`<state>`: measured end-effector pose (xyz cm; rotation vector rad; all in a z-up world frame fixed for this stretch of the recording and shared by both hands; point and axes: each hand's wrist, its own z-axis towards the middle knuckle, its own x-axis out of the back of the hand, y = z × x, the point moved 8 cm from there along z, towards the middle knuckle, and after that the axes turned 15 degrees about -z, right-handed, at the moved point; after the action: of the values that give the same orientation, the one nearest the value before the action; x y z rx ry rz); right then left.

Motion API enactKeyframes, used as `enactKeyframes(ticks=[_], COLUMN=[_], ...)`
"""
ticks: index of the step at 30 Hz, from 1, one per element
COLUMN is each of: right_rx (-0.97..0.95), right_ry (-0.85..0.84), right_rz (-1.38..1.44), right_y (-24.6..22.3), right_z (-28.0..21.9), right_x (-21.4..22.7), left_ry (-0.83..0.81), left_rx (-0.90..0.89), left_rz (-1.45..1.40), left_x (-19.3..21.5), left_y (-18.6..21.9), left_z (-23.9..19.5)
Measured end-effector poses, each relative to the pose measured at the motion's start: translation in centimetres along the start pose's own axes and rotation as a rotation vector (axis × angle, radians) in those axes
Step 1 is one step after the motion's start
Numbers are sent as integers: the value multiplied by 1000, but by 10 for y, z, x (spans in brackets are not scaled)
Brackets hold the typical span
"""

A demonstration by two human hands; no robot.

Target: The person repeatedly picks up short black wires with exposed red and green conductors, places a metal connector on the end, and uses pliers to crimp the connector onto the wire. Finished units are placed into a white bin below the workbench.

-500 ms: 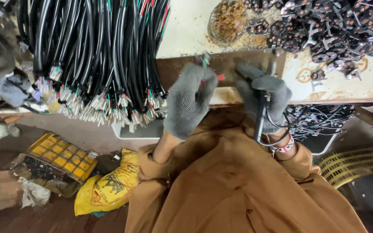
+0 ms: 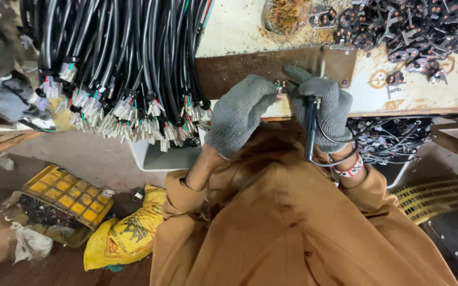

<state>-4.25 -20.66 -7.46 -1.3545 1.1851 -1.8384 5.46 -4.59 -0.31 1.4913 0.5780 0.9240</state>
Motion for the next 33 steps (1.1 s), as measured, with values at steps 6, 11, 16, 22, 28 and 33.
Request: enactKeyframes(ticks=[6, 11, 16, 22, 28, 33], right_rx=[168, 189, 205, 221, 36, 259], right_ry=[-94, -109, -59, -72, -84, -11], right_rz=[-296, -317, -377, -421, -64, -487], right_y=[-27, -33, -34, -42, -31, -30], right_z=[9, 20, 21, 24, 18, -15], right_x=[0, -3, -4, -4, 13, 24], left_ry=[144, 42, 74, 61, 60, 77], left_rx=[31, -19, -37, -35, -60, -67], left_rz=[77, -144, 154, 136, 143, 177], left_x=[-8, -9, -9, -11, -12, -13], left_y=[-7, -11, -16, -21, -23, -21], left_z=[-12, -8, -1, -3, -1, -3])
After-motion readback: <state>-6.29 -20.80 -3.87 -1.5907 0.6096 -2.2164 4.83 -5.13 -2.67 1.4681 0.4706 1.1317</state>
